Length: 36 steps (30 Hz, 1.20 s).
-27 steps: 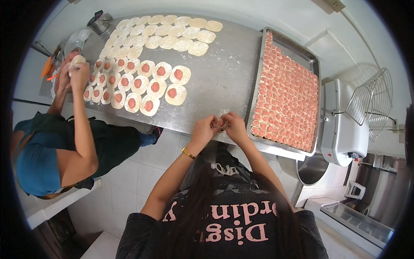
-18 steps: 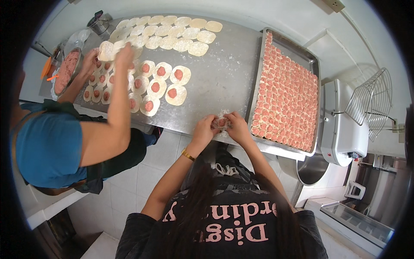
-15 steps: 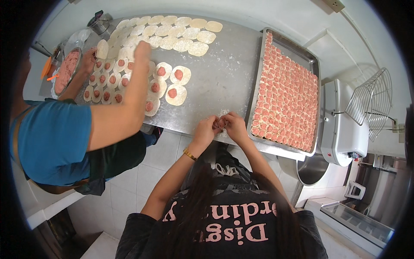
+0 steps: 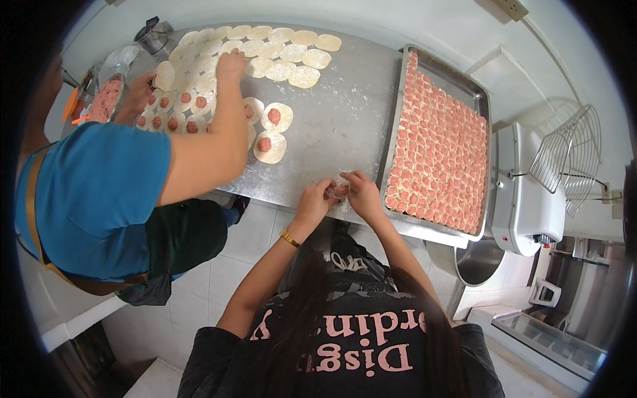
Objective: The person repeatedly picks up round dough wrappers, places a portion of ground meat in the center, folds and pleats the edges to seal the dumpling, and places the finished dumpling on a metal tray. Another person works alongside, placing meat onto wrappers.
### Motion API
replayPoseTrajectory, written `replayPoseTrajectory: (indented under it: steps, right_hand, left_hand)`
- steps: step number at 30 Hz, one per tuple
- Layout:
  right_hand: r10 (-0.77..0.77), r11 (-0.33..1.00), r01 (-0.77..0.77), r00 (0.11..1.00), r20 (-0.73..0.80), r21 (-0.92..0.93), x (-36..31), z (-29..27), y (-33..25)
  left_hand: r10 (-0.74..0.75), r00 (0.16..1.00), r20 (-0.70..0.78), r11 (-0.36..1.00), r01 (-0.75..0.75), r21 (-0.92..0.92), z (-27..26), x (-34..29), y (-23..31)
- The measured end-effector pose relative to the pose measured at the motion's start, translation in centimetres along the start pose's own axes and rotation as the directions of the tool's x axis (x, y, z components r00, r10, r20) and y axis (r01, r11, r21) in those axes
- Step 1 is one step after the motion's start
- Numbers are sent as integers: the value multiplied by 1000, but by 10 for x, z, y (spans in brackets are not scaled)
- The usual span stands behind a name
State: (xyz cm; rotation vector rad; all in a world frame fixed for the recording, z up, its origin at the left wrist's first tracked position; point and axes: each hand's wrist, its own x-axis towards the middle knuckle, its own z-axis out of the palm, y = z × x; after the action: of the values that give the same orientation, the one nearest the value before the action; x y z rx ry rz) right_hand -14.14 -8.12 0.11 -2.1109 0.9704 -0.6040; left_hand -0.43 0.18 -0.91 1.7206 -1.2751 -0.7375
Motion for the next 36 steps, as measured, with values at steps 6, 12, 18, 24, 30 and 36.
replayPoseTrajectory:
  steps: [6, 12, 18, 24, 30, 36]
  right_hand:
    - [53, 994, -48, 997, 47, -95, -1, 2, 1]
    - [-6, 999, 7, 1000, 11, -42, 1, 2, 0]
    - [-10, 1000, 10, 1000, 3, -22, -3, 6, -1]
    - [-32, 997, 32, 999, 11, -72, -5, 5, 4]
    - [-42, 995, 43, 999, 16, -94, -4, 4, 5]
    - [-2, 1000, 3, 994, 114, -11, 3, -2, 11]
  left_hand:
    - [22, 999, 32, 999, -21, -28, -1, 3, -3]
    - [23, 999, 38, 999, -21, -44, -1, 4, -2]
    - [57, 998, -15, 998, -57, -19, 2, 3, -1]
    - [40, 999, -28, 999, -40, 10, 4, 3, -3]
    - [69, 997, -21, 997, -68, 46, 3, 1, -3]
    - [-31, 999, 13, 999, 32, -33, 3, 3, -3]
